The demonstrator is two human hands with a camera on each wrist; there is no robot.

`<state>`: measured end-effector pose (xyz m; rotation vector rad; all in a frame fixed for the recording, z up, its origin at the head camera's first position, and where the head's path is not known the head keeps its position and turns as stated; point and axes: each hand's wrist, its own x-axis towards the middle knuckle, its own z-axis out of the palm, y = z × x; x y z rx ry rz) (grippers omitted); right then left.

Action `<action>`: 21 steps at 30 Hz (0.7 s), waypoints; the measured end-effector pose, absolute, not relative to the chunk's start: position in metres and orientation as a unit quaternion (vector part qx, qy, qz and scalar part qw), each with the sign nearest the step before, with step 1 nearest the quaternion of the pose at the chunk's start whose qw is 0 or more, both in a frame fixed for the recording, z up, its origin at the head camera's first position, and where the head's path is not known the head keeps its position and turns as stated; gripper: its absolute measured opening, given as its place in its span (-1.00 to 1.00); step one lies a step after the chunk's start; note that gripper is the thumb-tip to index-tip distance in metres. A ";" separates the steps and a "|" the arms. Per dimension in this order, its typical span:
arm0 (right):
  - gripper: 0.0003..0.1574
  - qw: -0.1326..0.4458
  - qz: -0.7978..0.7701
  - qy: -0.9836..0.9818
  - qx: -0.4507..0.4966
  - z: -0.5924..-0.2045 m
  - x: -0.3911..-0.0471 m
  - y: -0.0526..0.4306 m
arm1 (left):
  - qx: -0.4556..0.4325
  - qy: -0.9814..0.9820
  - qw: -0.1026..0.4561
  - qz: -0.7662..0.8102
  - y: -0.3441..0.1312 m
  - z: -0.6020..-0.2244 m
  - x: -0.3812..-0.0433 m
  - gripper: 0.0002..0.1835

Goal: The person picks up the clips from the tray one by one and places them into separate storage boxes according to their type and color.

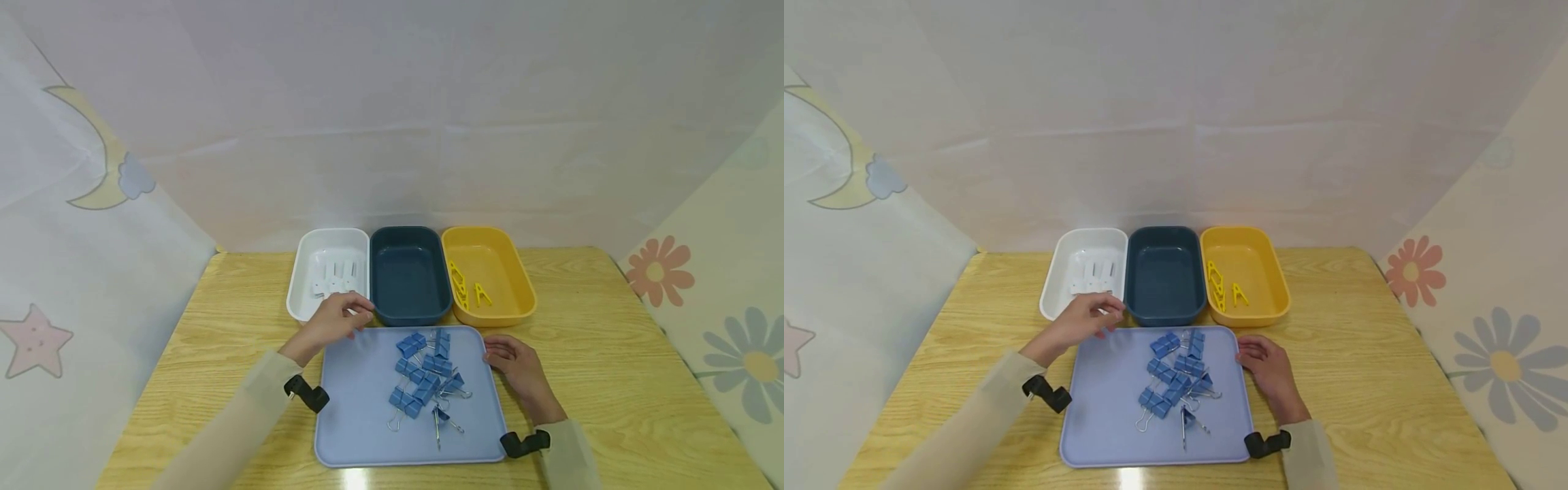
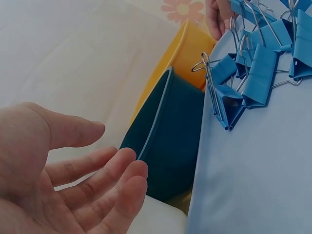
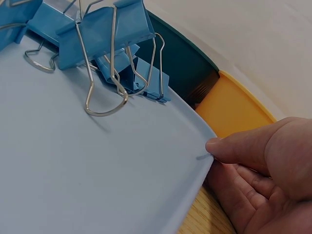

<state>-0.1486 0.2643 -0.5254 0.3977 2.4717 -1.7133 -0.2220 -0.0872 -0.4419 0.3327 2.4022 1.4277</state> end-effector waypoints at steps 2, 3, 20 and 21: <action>-0.54 0.053 -0.564 0.813 0.132 -0.525 -0.149 0.264 | 0.116 0.842 0.165 0.500 -0.086 -0.442 -0.221 -0.73; -0.54 0.053 -0.564 0.814 0.132 -0.525 -0.149 0.264 | 0.116 0.842 0.165 0.501 -0.086 -0.443 -0.222 -0.72; -0.54 0.057 -0.569 0.809 0.138 -0.524 -0.149 0.263 | 0.123 0.833 0.181 0.507 -0.079 -0.447 -0.219 -0.68; -0.53 0.058 -0.569 0.809 0.138 -0.524 -0.149 0.263 | 0.122 0.833 0.184 0.507 -0.079 -0.447 -0.219 -0.68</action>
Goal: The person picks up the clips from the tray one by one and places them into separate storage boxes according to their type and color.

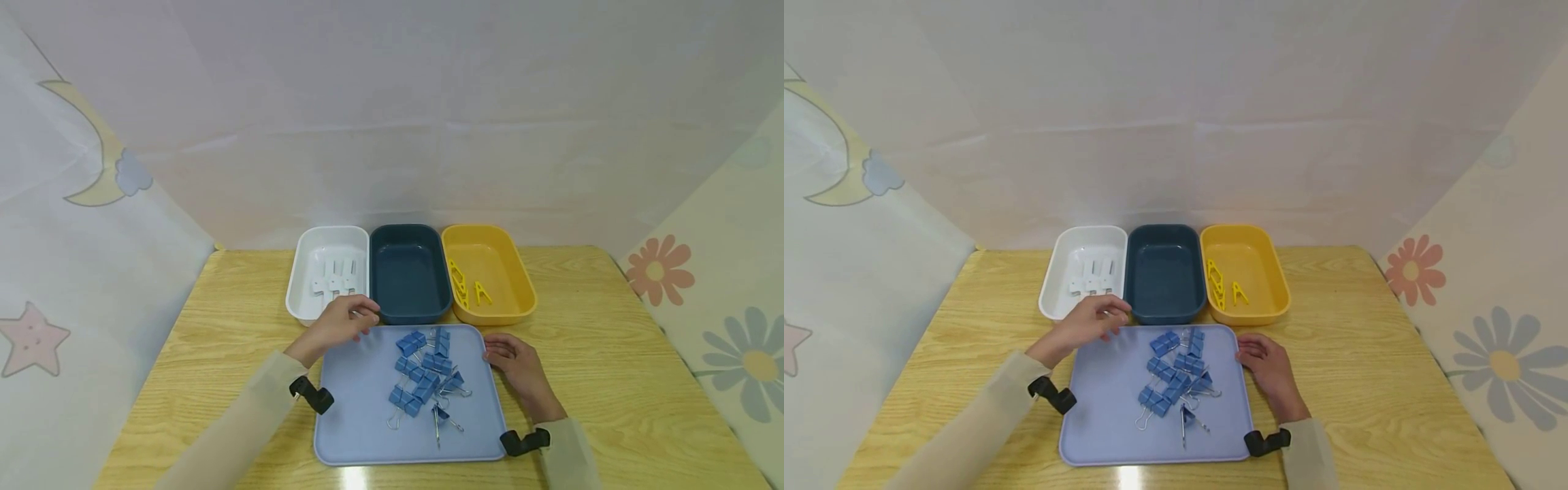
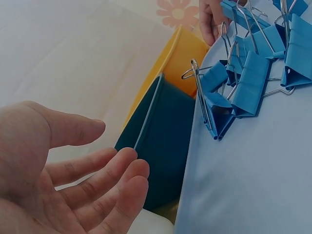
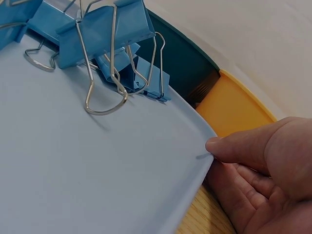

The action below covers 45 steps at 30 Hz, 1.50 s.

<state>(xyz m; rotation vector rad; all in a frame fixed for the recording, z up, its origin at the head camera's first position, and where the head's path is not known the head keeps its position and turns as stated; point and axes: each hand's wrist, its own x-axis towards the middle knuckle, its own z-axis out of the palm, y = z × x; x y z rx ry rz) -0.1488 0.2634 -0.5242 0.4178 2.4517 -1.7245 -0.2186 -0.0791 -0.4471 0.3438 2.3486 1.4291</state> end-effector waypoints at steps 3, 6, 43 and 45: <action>-0.53 0.058 -0.569 0.809 0.137 -0.524 -0.149 0.263 | 0.124 0.833 0.189 0.505 -0.077 -0.449 -0.219 -0.69; -0.53 0.058 -0.569 0.809 0.136 -0.524 -0.149 0.263 | 0.124 0.834 0.194 0.502 -0.075 -0.451 -0.219 -0.70; -0.51 0.058 -0.563 0.813 0.138 -0.523 -0.148 0.262 | 0.172 0.819 0.230 0.497 -0.049 -0.460 -0.215 -0.69; -0.51 0.059 -0.563 0.813 0.138 -0.523 -0.148 0.262 | 0.173 0.817 0.234 0.498 -0.047 -0.460 -0.214 -0.68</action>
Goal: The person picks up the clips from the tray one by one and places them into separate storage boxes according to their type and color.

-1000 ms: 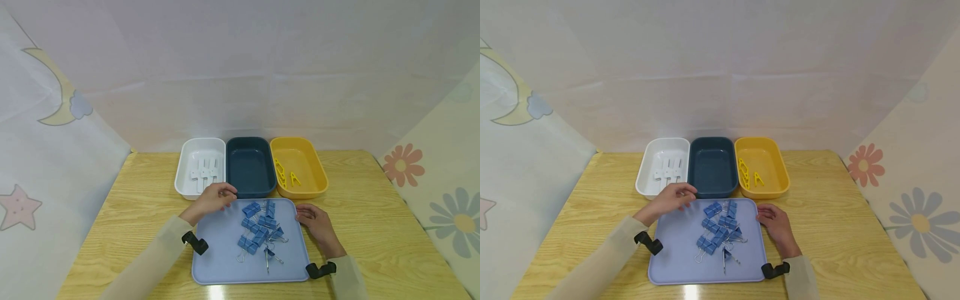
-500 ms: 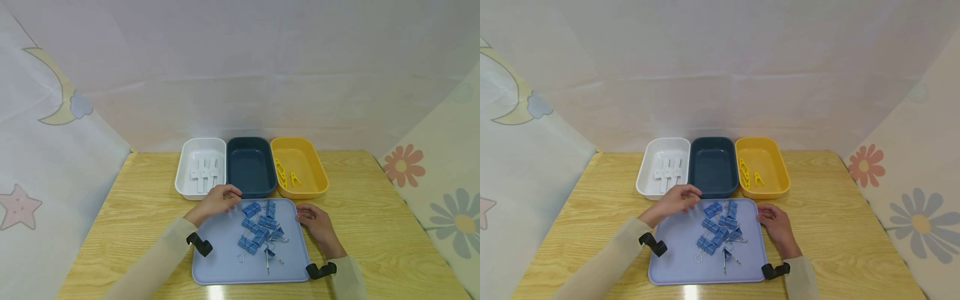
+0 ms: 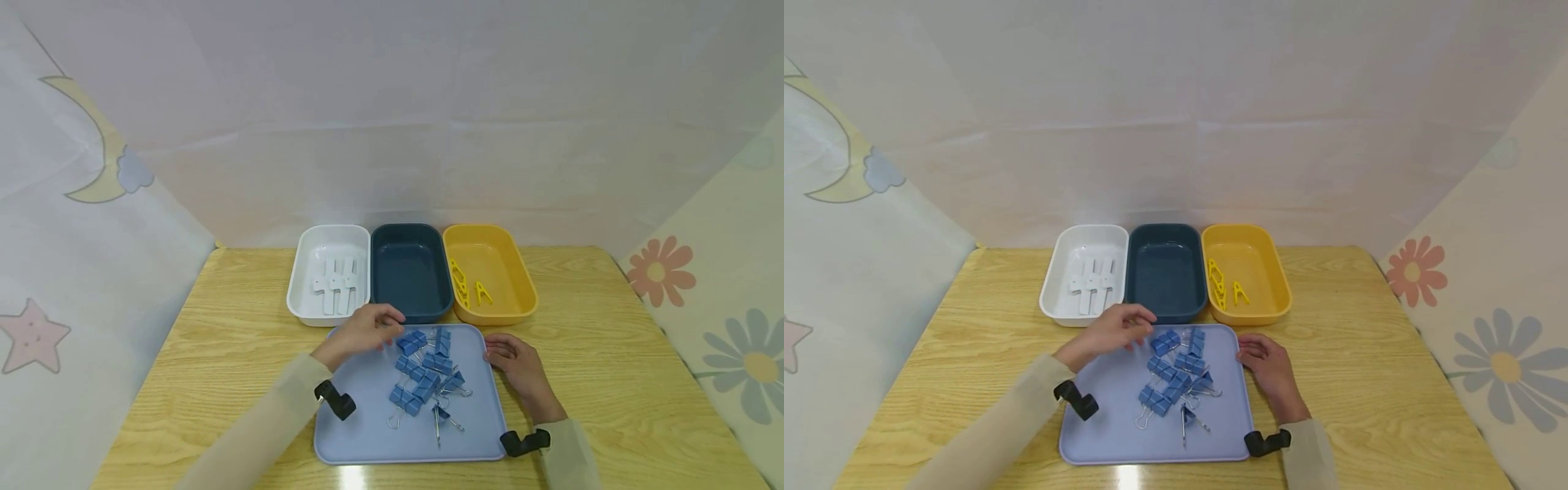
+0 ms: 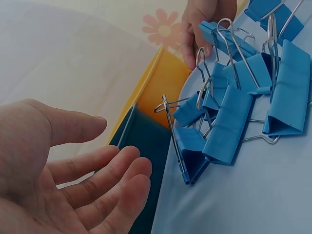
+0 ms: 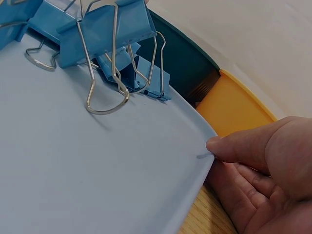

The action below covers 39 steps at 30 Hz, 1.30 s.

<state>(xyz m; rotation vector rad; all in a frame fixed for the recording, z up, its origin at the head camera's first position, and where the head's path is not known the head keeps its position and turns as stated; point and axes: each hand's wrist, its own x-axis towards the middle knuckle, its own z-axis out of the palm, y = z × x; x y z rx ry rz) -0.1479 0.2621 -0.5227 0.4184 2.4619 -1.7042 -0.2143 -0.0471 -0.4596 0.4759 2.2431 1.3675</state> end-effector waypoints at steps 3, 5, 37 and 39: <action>-0.51 0.060 -0.563 0.812 0.140 -0.522 -0.148 0.262 | 0.178 0.816 0.233 0.498 -0.045 -0.460 -0.214 -0.67; -0.51 0.060 -0.564 0.812 0.141 -0.522 -0.148 0.262 | 0.179 0.815 0.233 0.500 -0.043 -0.460 -0.214 -0.68; -0.55 0.054 -0.577 0.803 0.139 -0.524 -0.149 0.263 | 0.266 0.831 0.251 0.419 -0.012 -0.464 -0.209 -0.60; -0.54 0.054 -0.576 0.804 0.138 -0.523 -0.148 0.263 | 0.277 0.833 0.253 0.407 -0.012 -0.465 -0.209 -0.58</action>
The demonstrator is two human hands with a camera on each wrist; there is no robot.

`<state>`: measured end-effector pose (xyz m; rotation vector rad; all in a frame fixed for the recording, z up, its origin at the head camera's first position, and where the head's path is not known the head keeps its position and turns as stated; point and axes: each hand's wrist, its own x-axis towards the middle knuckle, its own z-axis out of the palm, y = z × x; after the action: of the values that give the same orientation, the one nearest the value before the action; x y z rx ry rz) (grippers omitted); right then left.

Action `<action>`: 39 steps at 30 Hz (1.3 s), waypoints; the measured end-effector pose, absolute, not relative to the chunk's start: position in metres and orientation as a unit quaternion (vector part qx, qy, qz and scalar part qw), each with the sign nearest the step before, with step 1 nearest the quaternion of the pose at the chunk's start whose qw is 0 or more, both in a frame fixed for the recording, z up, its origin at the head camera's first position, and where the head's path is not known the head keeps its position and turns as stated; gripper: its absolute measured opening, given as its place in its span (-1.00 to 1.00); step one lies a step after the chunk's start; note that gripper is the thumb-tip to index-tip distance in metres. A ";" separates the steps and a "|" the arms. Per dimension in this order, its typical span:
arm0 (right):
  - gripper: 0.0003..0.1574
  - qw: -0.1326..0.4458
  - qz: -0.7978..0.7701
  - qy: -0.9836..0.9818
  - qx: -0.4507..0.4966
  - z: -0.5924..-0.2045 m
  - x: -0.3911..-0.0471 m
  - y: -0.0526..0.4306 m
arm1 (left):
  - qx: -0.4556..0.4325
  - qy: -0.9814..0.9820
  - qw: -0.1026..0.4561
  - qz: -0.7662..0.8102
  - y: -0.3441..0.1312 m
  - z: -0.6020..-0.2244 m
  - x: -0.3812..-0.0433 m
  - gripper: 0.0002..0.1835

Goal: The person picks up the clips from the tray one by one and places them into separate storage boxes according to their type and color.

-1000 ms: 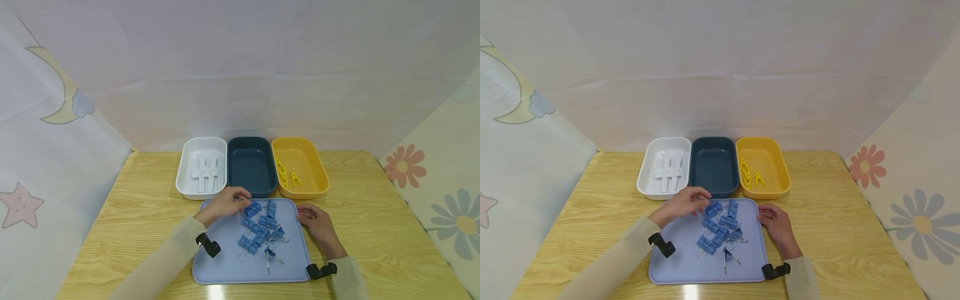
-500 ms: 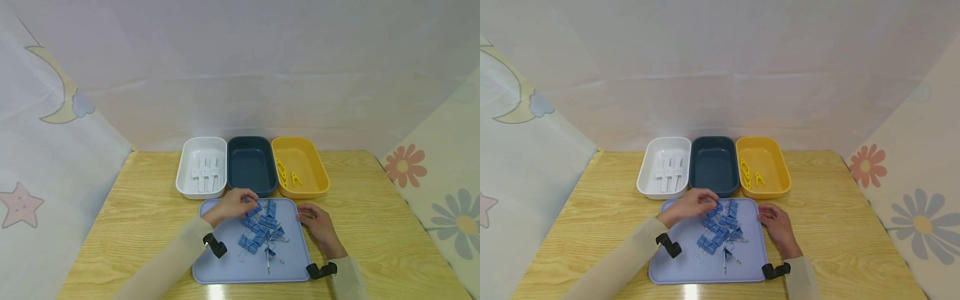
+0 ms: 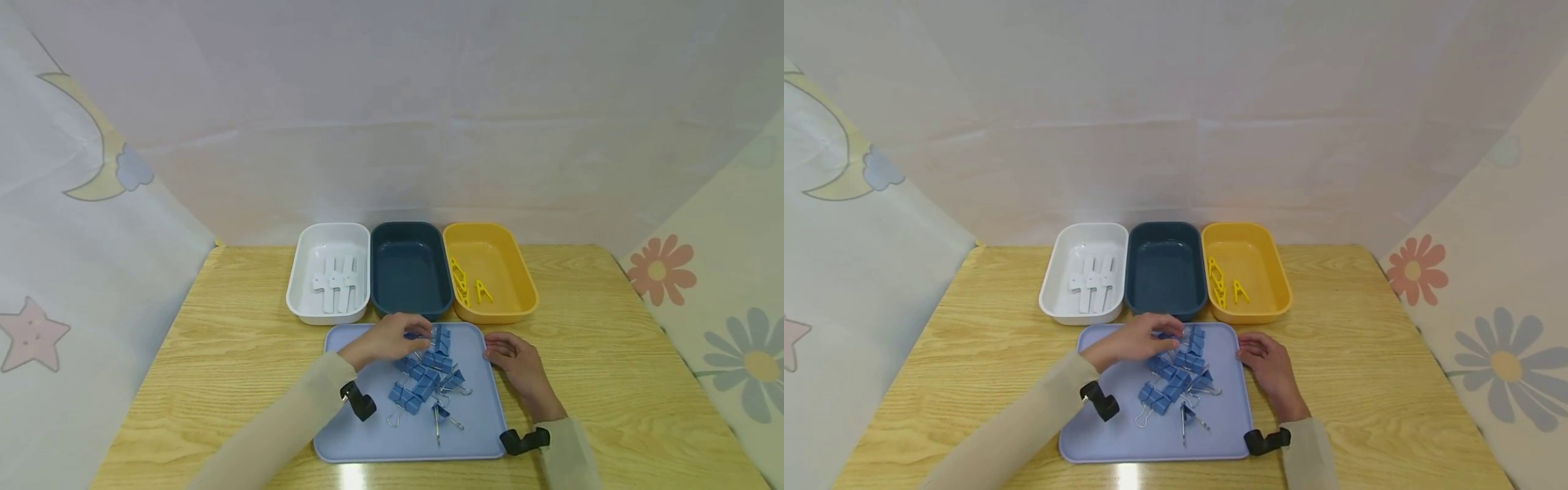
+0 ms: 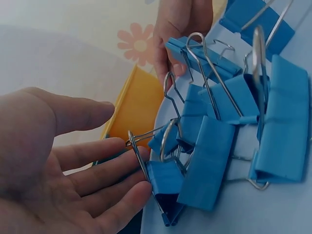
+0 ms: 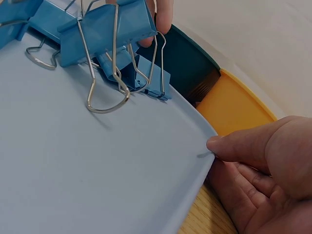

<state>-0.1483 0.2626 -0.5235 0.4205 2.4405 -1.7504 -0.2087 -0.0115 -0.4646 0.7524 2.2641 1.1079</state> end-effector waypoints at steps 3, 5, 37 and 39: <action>-0.55 0.055 -0.578 0.802 0.139 -0.524 -0.148 0.262 | 0.289 0.843 0.245 0.383 -0.012 -0.464 -0.208 -0.56; -0.55 0.056 -0.578 0.803 0.139 -0.524 -0.148 0.262 | 0.299 0.849 0.238 0.365 -0.014 -0.464 -0.208 -0.56; -0.53 0.048 -0.584 0.799 0.136 -0.526 -0.148 0.263 | 0.293 0.891 0.176 0.299 -0.055 -0.449 -0.193 -0.68; -0.53 0.048 -0.582 0.800 0.138 -0.526 -0.148 0.263 | 0.293 0.884 0.177 0.320 -0.050 -0.450 -0.195 -0.68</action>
<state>-0.1484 0.2630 -0.5258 0.4200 2.4395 -1.7736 -0.1947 -0.0499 -0.4503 0.8288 2.5018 0.9046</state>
